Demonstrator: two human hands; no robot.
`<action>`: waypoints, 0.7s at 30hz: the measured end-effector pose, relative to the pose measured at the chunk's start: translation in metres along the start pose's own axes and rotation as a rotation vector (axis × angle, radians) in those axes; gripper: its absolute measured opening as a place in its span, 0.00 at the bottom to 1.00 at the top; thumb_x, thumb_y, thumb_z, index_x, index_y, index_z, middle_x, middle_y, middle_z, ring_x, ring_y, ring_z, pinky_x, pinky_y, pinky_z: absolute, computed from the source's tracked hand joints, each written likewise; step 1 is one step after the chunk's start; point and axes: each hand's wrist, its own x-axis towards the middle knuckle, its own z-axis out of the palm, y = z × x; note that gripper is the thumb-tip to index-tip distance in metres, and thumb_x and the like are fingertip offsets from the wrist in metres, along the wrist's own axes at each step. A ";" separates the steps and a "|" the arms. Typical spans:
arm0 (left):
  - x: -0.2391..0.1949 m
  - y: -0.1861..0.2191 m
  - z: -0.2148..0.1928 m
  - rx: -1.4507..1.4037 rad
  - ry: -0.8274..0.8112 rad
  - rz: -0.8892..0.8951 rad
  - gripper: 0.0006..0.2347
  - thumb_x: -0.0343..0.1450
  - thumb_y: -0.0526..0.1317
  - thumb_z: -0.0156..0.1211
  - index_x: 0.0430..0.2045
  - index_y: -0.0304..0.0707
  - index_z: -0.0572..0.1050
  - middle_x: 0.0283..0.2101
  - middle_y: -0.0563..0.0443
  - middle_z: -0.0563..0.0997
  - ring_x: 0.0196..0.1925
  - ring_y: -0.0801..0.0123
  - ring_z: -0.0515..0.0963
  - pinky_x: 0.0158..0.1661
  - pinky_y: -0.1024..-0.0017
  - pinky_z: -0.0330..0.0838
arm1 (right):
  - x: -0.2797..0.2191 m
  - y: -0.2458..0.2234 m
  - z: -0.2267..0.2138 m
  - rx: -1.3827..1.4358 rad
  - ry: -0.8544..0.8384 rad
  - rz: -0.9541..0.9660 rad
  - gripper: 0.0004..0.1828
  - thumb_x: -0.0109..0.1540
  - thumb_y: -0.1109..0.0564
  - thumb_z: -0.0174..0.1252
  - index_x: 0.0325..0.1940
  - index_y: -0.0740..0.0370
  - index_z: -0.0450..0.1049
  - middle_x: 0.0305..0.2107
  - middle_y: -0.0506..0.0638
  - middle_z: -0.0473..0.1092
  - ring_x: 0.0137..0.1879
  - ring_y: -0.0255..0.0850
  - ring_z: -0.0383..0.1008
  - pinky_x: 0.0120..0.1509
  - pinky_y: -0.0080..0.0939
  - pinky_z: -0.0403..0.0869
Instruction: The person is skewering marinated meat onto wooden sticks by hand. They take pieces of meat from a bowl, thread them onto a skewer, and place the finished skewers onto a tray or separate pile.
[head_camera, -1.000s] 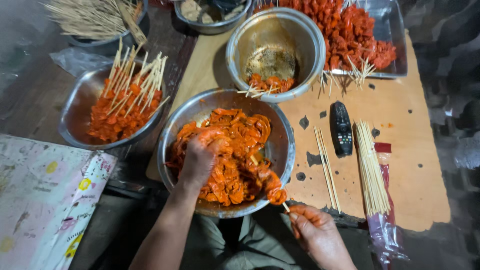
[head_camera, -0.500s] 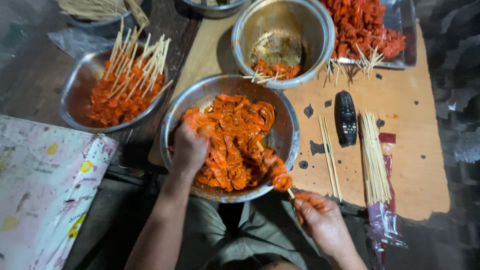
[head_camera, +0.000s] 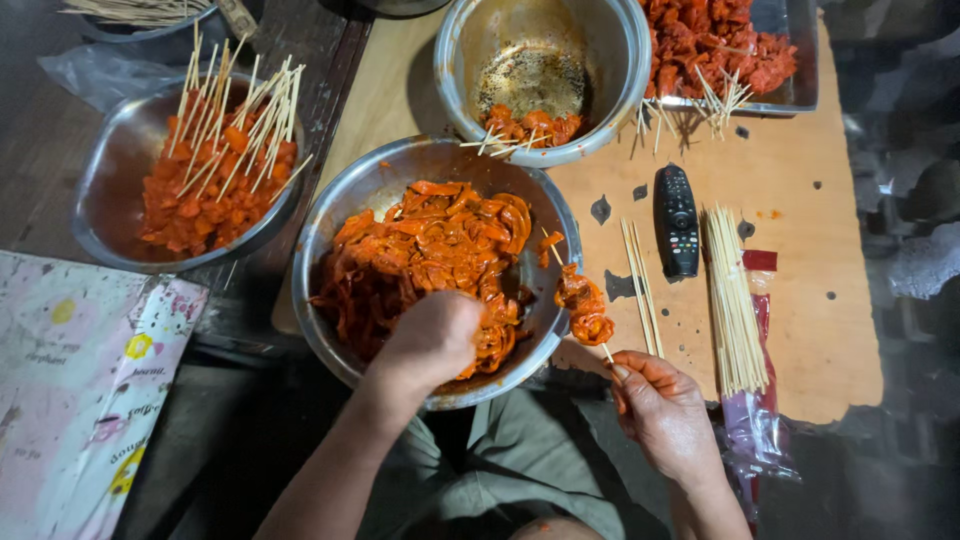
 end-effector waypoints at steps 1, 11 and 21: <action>0.004 0.001 0.008 0.009 -0.012 0.012 0.04 0.59 0.27 0.54 0.20 0.31 0.76 0.27 0.35 0.79 0.35 0.43 0.80 0.39 0.51 0.72 | 0.001 0.000 0.001 -0.021 0.009 -0.007 0.13 0.66 0.59 0.52 0.50 0.67 0.76 0.18 0.48 0.66 0.18 0.33 0.59 0.20 0.33 0.59; 0.026 -0.030 0.028 0.027 0.153 0.122 0.03 0.66 0.27 0.56 0.21 0.31 0.76 0.28 0.33 0.78 0.33 0.42 0.79 0.37 0.50 0.74 | -0.005 -0.004 0.002 -0.081 0.032 -0.038 0.13 0.66 0.59 0.53 0.50 0.68 0.76 0.18 0.49 0.66 0.18 0.34 0.60 0.20 0.33 0.60; 0.041 -0.015 -0.023 0.332 0.334 -0.006 0.02 0.62 0.28 0.57 0.22 0.33 0.76 0.27 0.34 0.79 0.33 0.44 0.80 0.38 0.53 0.77 | 0.005 -0.010 -0.004 0.023 0.027 -0.070 0.14 0.66 0.57 0.54 0.52 0.67 0.75 0.18 0.48 0.66 0.18 0.33 0.59 0.20 0.32 0.59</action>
